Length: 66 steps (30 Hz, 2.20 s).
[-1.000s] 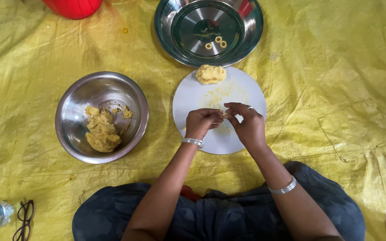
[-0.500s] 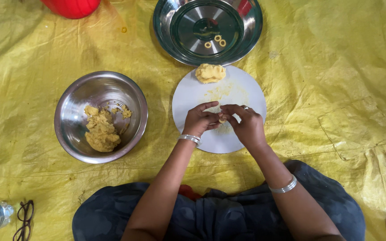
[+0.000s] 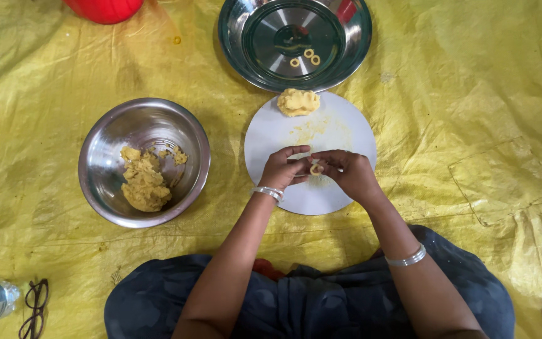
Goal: The person rolls small pieces of yellow dough into thin ropes on a white plate, then joins the ends to form rings and places them into a metal bowl. The person repeats this process multiple times, taking dough from a larger bowl and shaping it by hand.
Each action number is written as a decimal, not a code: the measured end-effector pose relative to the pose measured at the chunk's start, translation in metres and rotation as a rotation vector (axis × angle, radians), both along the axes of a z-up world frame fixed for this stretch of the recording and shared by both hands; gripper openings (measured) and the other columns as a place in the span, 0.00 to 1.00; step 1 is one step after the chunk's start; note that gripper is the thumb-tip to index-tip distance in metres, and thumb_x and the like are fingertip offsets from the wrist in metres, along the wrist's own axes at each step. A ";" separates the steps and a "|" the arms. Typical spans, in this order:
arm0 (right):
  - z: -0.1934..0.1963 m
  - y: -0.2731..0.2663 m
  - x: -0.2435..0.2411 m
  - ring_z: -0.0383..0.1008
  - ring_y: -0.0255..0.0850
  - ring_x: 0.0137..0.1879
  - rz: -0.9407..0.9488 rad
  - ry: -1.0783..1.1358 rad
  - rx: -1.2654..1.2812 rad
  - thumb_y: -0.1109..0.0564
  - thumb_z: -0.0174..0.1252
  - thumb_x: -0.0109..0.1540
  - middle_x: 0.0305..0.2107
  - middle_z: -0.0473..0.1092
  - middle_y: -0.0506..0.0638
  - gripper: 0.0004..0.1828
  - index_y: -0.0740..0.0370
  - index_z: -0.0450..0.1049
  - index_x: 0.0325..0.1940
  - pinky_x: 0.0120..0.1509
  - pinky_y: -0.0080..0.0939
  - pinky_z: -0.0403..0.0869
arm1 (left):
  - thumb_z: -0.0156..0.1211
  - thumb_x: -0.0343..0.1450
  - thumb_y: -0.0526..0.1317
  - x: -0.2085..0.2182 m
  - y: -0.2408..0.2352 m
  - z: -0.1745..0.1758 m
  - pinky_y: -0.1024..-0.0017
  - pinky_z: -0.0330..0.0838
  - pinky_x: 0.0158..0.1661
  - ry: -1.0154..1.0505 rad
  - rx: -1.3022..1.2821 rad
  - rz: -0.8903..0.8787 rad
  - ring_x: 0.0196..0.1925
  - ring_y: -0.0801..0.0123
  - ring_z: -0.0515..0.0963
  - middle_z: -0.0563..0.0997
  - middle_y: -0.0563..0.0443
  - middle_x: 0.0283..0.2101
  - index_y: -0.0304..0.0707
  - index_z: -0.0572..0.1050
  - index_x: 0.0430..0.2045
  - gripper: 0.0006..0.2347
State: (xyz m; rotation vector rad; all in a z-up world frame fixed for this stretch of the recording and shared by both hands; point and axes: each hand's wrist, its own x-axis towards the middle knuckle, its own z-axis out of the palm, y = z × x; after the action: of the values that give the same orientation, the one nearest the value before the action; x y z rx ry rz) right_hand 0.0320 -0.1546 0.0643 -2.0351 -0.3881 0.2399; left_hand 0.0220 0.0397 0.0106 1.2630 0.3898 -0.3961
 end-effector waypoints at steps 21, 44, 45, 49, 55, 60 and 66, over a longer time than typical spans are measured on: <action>0.027 0.006 0.144 0.80 0.33 0.44 -0.209 -0.303 0.176 0.65 0.66 0.59 0.38 0.80 0.46 0.16 0.66 0.78 0.52 0.47 0.32 0.79 | 0.73 0.59 0.44 -0.007 0.016 -0.005 0.61 0.79 0.36 -0.314 1.680 -0.263 0.46 0.56 0.79 0.79 0.46 0.40 0.39 0.82 0.26 0.10; -0.066 0.075 -0.018 0.31 0.69 0.79 0.027 -0.314 -0.867 0.34 0.48 0.64 0.74 0.37 0.75 0.53 0.81 0.42 0.75 0.78 0.65 0.40 | 0.58 0.72 0.34 0.007 0.043 0.014 0.63 0.80 0.41 -0.557 0.953 0.259 0.39 0.58 0.86 0.86 0.48 0.38 0.45 0.82 0.41 0.08; -0.066 0.074 -0.001 0.31 0.70 0.80 -0.020 -0.335 -0.887 0.33 0.46 0.64 0.74 0.37 0.75 0.54 0.81 0.42 0.76 0.79 0.65 0.40 | 0.57 0.72 0.34 0.007 0.043 0.013 0.64 0.80 0.41 -0.528 0.933 0.266 0.39 0.59 0.86 0.87 0.48 0.37 0.46 0.82 0.41 0.08; -0.062 0.070 0.021 0.31 0.70 0.81 -0.046 -0.462 -0.843 0.34 0.46 0.66 0.74 0.37 0.77 0.51 0.81 0.42 0.75 0.81 0.66 0.39 | 0.61 0.71 0.37 0.009 0.042 0.008 0.60 0.79 0.41 -0.496 1.096 0.206 0.40 0.52 0.83 0.84 0.44 0.40 0.45 0.83 0.39 0.07; -0.057 0.078 -0.106 0.27 0.71 0.80 0.304 -0.388 -0.817 0.31 0.43 0.65 0.71 0.34 0.80 0.55 0.84 0.37 0.73 0.75 0.65 0.36 | 0.60 0.69 0.37 0.006 0.042 -0.001 0.56 0.77 0.43 -0.403 1.298 0.091 0.45 0.51 0.81 0.82 0.46 0.42 0.44 0.82 0.40 0.09; -0.056 0.097 -0.041 0.26 0.68 0.81 -0.005 -0.172 -1.115 0.32 0.40 0.68 0.75 0.33 0.74 0.52 0.77 0.36 0.77 0.83 0.63 0.38 | 0.50 0.71 0.33 0.004 0.045 -0.008 0.57 0.78 0.46 -0.377 1.336 0.026 0.49 0.55 0.82 0.82 0.49 0.45 0.47 0.82 0.43 0.13; -0.056 0.075 0.056 0.28 0.69 0.80 -0.225 -0.386 -0.879 0.33 0.42 0.67 0.75 0.35 0.74 0.52 0.80 0.39 0.76 0.80 0.64 0.41 | 0.46 0.76 0.41 0.007 0.048 -0.007 0.53 0.76 0.48 -0.231 1.336 -0.153 0.51 0.53 0.81 0.81 0.48 0.50 0.43 0.79 0.42 0.12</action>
State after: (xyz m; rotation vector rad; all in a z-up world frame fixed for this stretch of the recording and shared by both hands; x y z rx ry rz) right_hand 0.0879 -0.0801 0.0081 -2.9833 -0.3067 -0.1661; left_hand 0.0287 0.0881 0.0036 2.6220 0.3517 -0.0631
